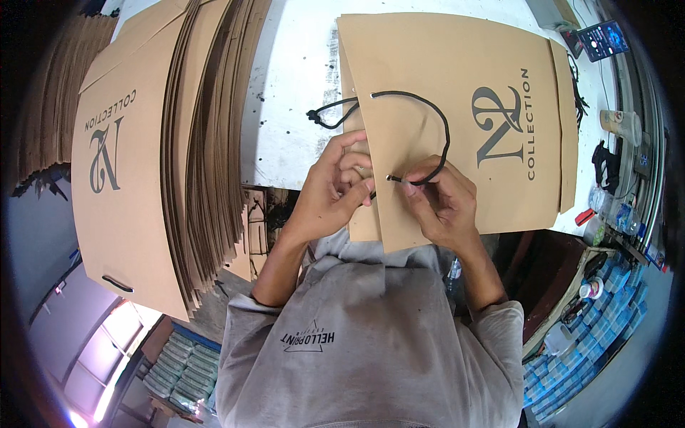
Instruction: The person threads black cords through pre-punched holes in flat brown paper bags and ties knots to form handles. They repeat this process for multiple bags, stacking completed ones to the side.
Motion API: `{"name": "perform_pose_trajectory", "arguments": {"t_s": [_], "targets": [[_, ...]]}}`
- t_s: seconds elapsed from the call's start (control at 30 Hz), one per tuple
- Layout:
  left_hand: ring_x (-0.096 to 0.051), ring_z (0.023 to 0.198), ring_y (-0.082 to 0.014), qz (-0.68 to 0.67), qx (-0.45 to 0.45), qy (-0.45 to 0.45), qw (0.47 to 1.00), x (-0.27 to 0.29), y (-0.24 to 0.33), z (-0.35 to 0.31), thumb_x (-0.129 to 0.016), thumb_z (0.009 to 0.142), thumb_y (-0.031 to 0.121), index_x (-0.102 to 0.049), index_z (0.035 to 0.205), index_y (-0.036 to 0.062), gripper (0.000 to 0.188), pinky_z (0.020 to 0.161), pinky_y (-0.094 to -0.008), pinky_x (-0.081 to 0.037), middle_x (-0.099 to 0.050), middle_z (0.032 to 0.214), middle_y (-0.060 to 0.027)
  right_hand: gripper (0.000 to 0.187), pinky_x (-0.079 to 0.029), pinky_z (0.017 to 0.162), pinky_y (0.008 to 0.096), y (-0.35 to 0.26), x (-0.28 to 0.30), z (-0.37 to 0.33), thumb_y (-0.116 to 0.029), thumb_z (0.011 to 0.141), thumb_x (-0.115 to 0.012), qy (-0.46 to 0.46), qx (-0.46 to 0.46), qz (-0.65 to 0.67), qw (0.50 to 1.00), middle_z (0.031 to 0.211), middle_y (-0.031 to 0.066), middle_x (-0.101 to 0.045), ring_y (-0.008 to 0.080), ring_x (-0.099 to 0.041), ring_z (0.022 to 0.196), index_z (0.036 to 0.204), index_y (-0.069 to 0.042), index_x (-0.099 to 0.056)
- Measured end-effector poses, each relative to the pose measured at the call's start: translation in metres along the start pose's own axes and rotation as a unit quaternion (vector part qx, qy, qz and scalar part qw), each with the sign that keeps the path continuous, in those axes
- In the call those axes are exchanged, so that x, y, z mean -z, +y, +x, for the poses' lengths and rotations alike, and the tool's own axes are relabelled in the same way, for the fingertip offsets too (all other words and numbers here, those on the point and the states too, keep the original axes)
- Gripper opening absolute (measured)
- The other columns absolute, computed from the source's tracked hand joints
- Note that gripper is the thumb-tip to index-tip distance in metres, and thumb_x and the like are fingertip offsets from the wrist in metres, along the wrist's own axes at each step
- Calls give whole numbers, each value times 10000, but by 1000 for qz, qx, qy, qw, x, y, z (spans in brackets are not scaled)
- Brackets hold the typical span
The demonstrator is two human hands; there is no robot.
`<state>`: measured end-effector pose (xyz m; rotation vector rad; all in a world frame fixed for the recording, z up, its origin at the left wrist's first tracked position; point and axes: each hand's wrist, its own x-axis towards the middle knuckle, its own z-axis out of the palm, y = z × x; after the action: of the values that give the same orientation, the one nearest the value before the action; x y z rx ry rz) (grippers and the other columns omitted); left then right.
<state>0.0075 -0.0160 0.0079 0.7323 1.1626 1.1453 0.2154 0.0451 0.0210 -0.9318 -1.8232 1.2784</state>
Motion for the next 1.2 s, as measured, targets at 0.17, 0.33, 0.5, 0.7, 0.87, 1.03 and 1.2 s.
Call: {"name": "perform_pose_trajectory", "arguments": {"t_s": [0.17,0.33,0.5,0.7,0.87,1.03,1.2], "targets": [[-627,748,-62,32,9,-29,999,-6,11,1,-617,908,-130,-335,1495,22,669,608,-186,-476,-675,1070,-100,105,-516,740,285,1,-2,2,68,893,-700,-20,24,-40,999,945,121,-690,180,-659,836,989,34,-678],[-615,680,-49,117,-5,-8,993,-6,1,1,-672,897,-87,-380,1460,18,644,590,-186,-475,-725,984,-85,171,-503,702,272,11,-6,-2,47,857,-749,-7,25,-43,999,934,111,-684,168,-632,792,1015,23,-688],[-548,579,-26,385,-203,199,878,27,-7,-8,-673,865,-69,-535,1350,18,512,539,-205,-464,-752,931,-79,256,-484,680,257,31,1,-8,-1,851,-780,98,-19,60,993,937,81,-637,128,-572,776,1078,3,-664],[-509,591,-5,313,-249,194,896,25,-6,-24,-745,829,-75,-579,1245,-22,451,528,-181,-425,-756,962,-79,344,-519,726,296,4,-1,10,37,821,-773,53,31,-53,997,1022,110,-662,192,-628,850,1149,8,-673],[-518,632,-16,78,-191,63,976,-3,8,-26,-700,904,-59,-561,1289,-38,410,569,-178,-424,-740,960,-80,317,-546,719,339,-19,-27,9,78,818,-734,-20,171,-29,985,1032,130,-696,260,-677,887,1127,11,-711],[-606,717,-54,-93,77,-15,993,-14,15,-13,-634,995,-8,-512,1397,-31,421,642,-195,-485,-719,927,-86,250,-539,674,340,-30,-34,14,75,844,-723,-4,239,33,970,964,124,-699,259,-672,772,1085,9,-721],[-626,780,-75,146,-45,125,980,-20,8,-15,-761,877,-38,-569,1119,29,316,654,-216,-489,-677,921,-46,175,-536,666,348,-10,-36,4,34,891,-707,69,-31,-58,995,942,139,-663,277,-671,774,1061,-5,-718]]}}
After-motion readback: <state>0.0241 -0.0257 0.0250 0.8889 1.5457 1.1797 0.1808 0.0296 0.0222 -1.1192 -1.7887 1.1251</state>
